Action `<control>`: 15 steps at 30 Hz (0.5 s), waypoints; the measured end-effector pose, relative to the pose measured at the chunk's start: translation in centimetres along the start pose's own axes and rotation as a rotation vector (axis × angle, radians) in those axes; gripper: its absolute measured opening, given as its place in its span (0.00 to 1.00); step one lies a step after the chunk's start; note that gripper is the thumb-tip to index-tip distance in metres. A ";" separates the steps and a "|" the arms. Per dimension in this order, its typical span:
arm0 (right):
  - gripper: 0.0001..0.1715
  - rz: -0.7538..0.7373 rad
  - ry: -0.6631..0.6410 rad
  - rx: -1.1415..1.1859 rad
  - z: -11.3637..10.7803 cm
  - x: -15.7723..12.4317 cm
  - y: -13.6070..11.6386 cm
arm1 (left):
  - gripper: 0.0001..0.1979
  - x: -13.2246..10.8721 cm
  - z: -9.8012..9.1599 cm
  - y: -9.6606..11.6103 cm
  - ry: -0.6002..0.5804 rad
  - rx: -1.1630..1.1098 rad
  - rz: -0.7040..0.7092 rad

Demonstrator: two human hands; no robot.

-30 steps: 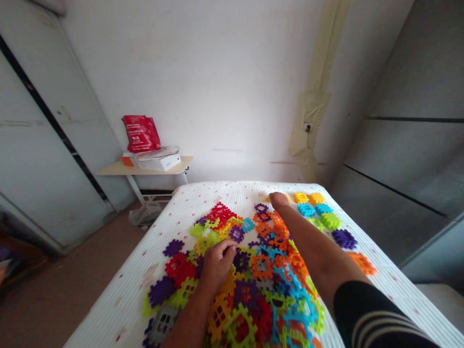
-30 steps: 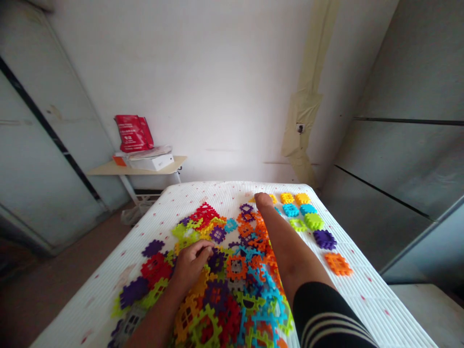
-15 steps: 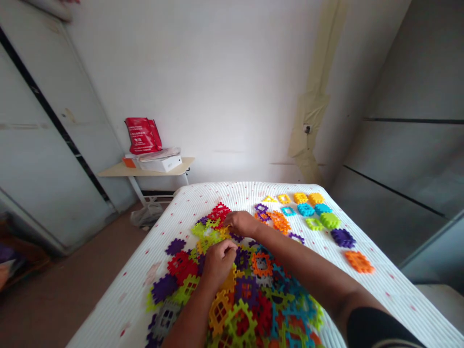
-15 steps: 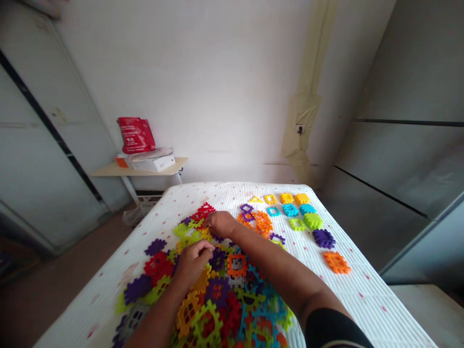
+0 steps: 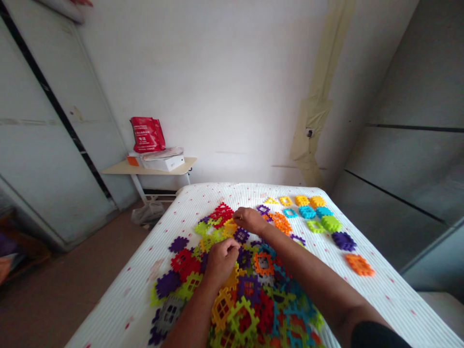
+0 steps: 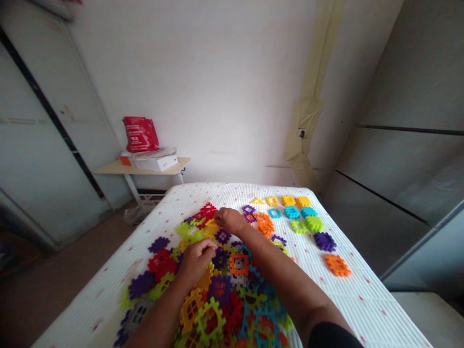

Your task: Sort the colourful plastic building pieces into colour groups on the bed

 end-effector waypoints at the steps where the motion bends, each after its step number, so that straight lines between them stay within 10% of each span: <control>1: 0.13 0.061 0.050 0.092 -1.0 -0.4 0.8 | 0.09 0.0 0.0 0.0 -0.001 -0.005 -0.002; 8: 0.10 0.584 0.164 0.731 -3.1 -6.3 5.4 | 0.10 -0.1 -0.2 -0.1 -0.002 -0.035 -0.016; 15: 0.09 0.481 0.227 0.896 -3.7 -7.4 3.2 | 0.16 0.0 -0.2 -0.4 0.000 -0.095 -0.047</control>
Point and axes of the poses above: each hand's wrist, its own x-axis towards the middle knuckle, its own z-axis out of the palm, y = z × x, the point moved 10 cm from there along x, towards the middle knuckle, and after that the axes turned 15 degrees about y, right-handed, at the moved point
